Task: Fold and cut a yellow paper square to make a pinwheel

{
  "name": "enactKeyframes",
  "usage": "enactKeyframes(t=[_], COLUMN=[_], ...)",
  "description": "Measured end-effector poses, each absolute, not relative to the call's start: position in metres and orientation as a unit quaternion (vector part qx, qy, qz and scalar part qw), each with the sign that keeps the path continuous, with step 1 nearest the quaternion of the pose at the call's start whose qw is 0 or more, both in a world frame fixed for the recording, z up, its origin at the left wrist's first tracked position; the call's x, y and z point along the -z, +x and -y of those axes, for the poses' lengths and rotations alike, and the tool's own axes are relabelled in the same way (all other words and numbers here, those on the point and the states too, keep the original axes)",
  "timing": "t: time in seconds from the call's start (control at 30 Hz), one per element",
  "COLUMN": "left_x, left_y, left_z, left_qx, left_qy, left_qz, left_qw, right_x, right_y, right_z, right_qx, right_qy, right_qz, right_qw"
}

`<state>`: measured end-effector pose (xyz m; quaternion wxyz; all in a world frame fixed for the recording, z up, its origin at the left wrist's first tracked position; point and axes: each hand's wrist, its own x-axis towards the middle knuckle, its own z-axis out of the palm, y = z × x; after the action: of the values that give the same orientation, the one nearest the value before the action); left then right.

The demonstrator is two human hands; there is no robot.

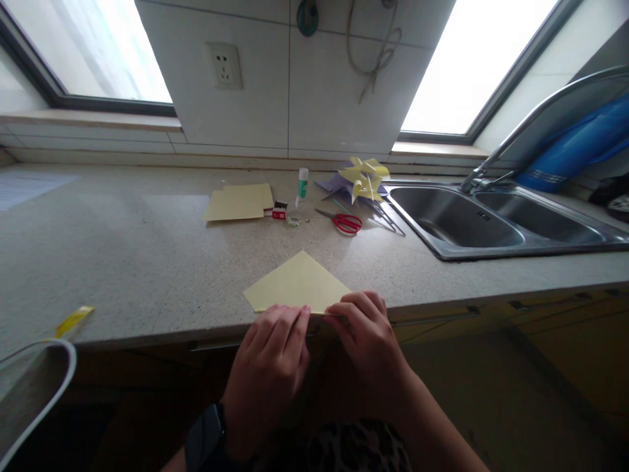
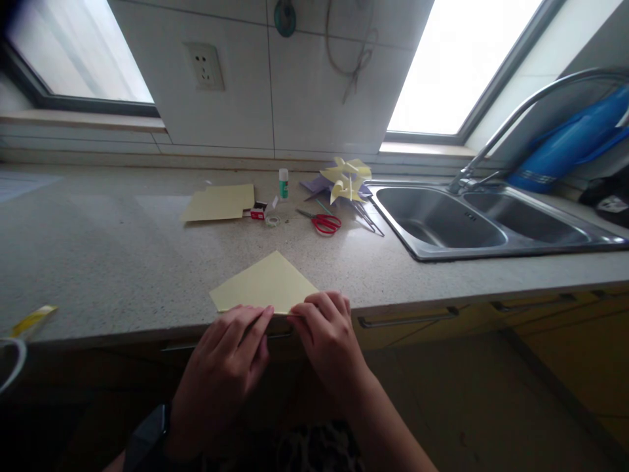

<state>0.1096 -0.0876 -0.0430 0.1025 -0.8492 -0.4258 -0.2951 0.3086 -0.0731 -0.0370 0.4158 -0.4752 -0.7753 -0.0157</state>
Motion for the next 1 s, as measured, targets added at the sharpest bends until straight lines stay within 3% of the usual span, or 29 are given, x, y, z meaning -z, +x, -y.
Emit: enactKeyframes(t=[0.57,1.0], left_x=[0.032,0.016], left_y=[0.112,0.106], left_z=[0.089,0.074], left_qx=[0.285,0.256], left_qy=[-0.848,-0.865], left_qz=[0.438,0.423], left_qw=[0.085,0.085], right_x=[0.027,-0.007], right_y=[0.306,0.309], right_z=[0.072,0.068], right_qx=[0.077,0.071], right_qy=[-0.462,-0.501], right_qz=[0.789,0.845], right_qw=[0.398,0.176])
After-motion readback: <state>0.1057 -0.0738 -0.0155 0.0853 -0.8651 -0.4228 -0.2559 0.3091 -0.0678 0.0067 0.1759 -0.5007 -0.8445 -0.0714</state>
